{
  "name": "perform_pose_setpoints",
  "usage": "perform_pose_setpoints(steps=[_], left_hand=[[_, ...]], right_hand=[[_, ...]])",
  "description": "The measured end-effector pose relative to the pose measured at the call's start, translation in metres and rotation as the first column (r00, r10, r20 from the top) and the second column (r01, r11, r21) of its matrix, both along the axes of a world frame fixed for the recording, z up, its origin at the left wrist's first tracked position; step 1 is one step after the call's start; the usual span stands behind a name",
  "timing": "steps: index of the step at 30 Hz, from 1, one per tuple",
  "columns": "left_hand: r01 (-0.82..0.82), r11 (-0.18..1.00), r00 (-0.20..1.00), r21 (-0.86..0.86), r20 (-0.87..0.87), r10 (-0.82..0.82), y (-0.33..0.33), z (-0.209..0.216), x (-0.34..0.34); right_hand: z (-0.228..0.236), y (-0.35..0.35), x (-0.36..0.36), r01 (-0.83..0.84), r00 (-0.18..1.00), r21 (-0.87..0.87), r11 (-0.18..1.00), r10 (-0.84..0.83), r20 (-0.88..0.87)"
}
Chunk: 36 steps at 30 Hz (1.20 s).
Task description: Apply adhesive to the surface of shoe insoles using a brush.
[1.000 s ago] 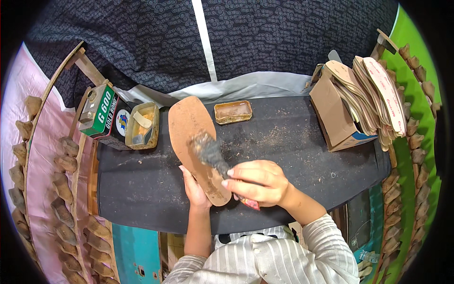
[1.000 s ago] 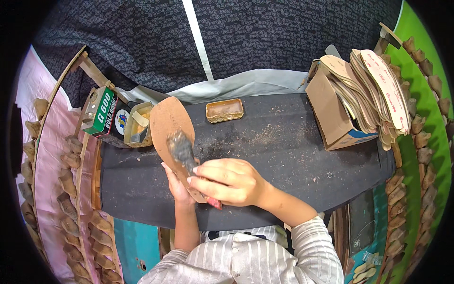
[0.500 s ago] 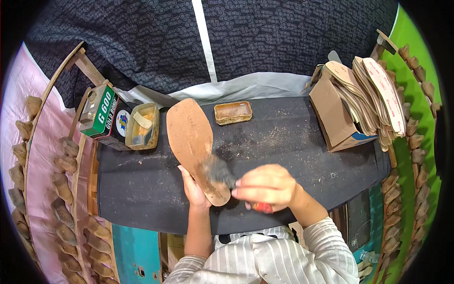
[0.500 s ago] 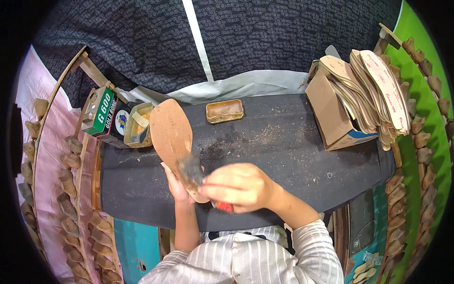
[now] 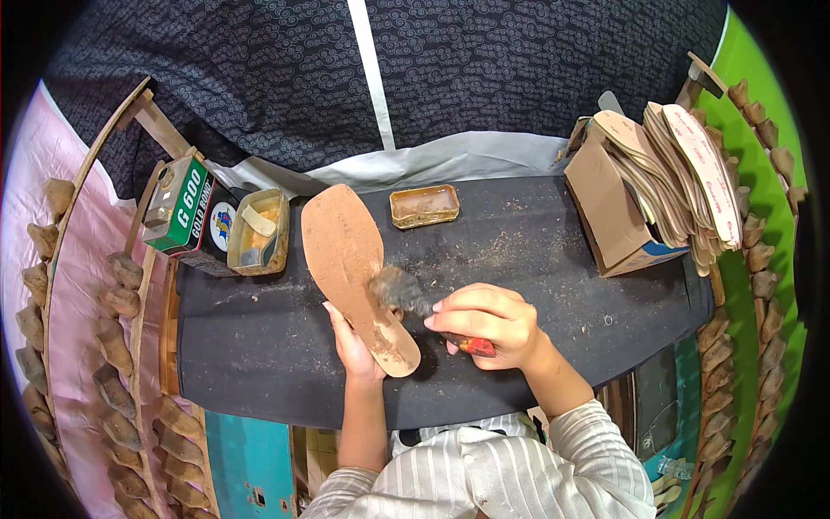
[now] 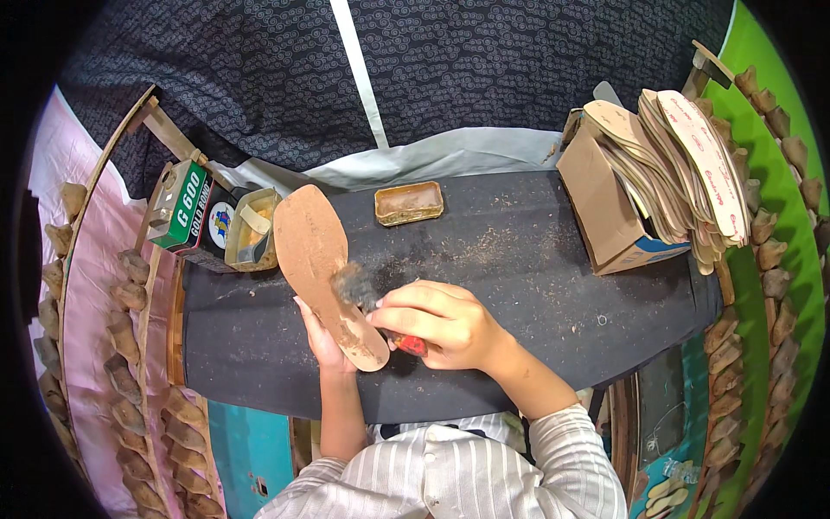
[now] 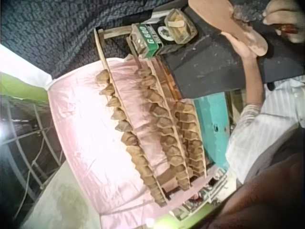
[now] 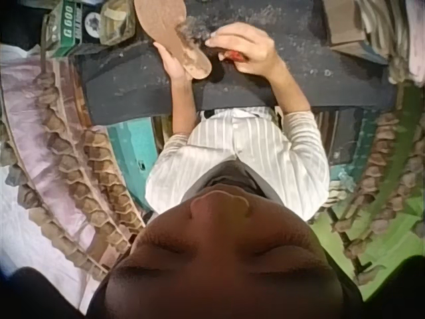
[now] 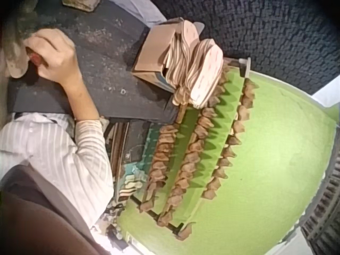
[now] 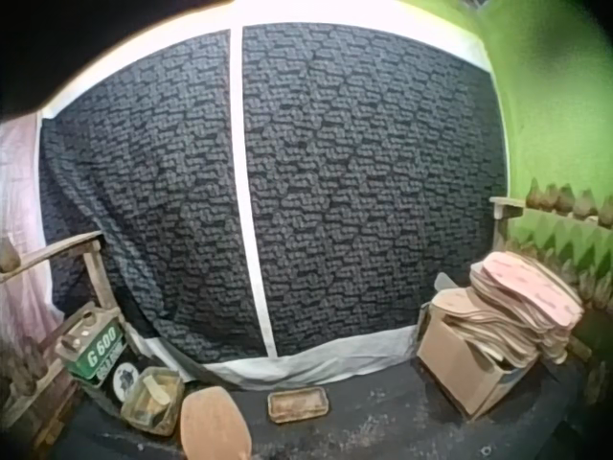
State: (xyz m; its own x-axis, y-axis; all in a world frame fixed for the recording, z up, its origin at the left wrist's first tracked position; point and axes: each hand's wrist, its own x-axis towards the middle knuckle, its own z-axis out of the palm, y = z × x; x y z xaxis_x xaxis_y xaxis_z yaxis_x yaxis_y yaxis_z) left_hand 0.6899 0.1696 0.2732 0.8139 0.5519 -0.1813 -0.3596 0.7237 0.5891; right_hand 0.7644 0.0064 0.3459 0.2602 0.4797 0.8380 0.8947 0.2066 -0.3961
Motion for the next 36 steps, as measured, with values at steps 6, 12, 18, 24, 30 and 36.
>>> perform_pose_setpoints(steps=[6,12,18,24,30,36], left_hand=[[0.133,0.99,0.976,0.05,0.17,-0.14,0.008,-0.011,-0.004],[0.044,0.998,0.997,0.043,0.057,-0.047,0.001,0.0,0.0],[0.044,0.994,0.999,0.096,0.027,-0.047,0.008,-0.013,-0.003],[0.113,0.991,0.973,0.069,0.195,-0.124,0.009,-0.011,-0.002],[0.081,0.996,0.983,0.027,0.166,-0.084,0.005,-0.006,-0.001],[0.063,0.998,0.985,0.032,0.16,-0.067,0.01,-0.008,-0.005]], right_hand=[[-0.004,0.003,-0.002,0.039,0.995,0.059,0.998,-0.044,0.089],[-0.003,0.001,0.0,-0.073,0.996,-0.083,0.994,0.077,0.05],[0.003,-0.008,0.006,-0.204,0.979,-0.123,0.971,0.202,-0.031],[-0.005,0.004,0.05,0.273,0.945,-0.012,0.962,-0.271,-0.186],[-0.074,0.024,0.123,0.41,0.863,-0.121,0.904,-0.427,-0.271],[-0.1,0.031,0.134,0.418,0.854,-0.189,0.889,-0.455,-0.251]])
